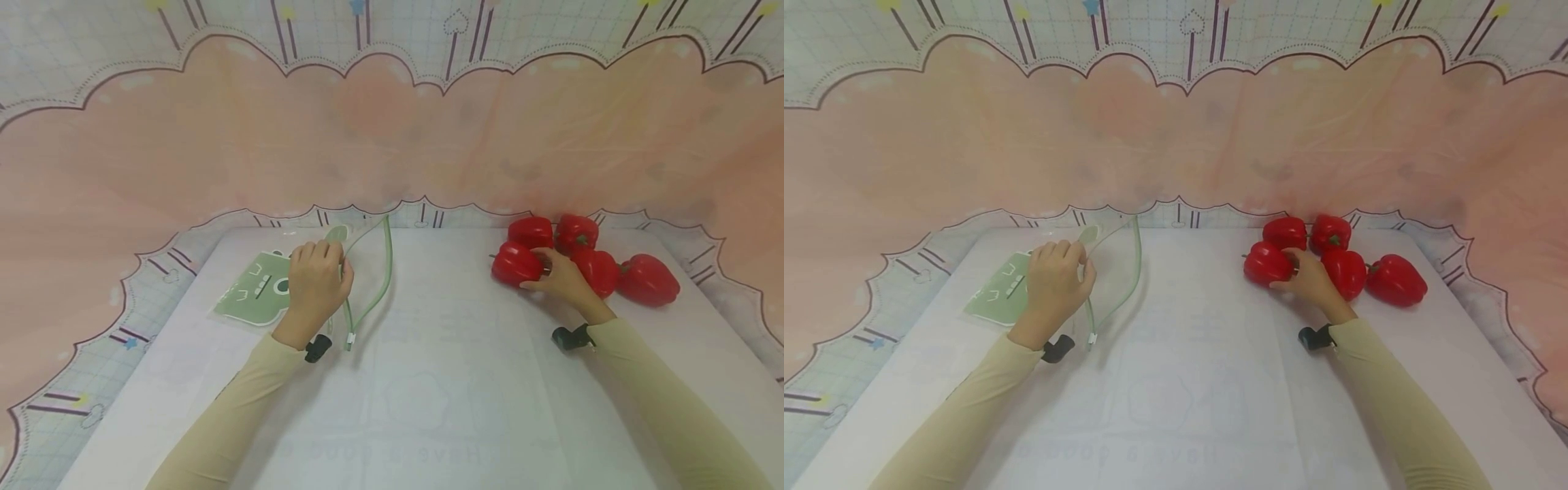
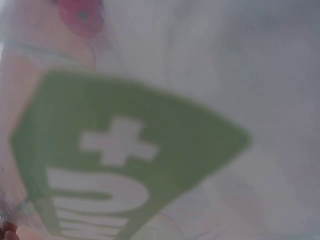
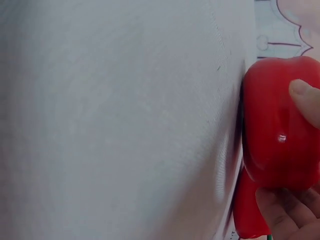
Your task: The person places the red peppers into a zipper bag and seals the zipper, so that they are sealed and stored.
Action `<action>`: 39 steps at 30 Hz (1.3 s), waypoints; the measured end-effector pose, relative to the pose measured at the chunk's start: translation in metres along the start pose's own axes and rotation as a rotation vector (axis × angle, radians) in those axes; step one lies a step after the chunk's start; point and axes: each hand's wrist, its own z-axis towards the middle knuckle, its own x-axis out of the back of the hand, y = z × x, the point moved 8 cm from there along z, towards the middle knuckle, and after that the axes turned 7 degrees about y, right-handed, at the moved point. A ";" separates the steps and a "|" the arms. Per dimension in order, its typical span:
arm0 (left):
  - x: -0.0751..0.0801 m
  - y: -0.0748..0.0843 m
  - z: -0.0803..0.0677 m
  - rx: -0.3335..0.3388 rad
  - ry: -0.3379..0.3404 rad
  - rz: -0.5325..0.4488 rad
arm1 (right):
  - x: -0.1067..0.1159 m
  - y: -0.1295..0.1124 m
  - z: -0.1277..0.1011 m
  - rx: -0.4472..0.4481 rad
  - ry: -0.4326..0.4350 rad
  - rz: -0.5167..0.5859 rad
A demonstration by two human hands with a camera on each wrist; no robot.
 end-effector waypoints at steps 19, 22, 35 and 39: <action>-0.002 -0.002 -0.001 -0.002 0.005 0.003 | -0.001 0.005 0.004 0.006 -0.004 0.004; -0.003 -0.002 -0.001 -0.003 0.003 0.005 | -0.002 0.005 0.005 0.010 -0.002 -0.002; -0.003 -0.001 0.000 -0.006 -0.005 0.005 | -0.002 0.004 0.009 0.011 0.025 0.006; -0.004 -0.001 0.000 -0.005 -0.004 0.008 | -0.002 0.004 0.009 0.007 0.033 0.030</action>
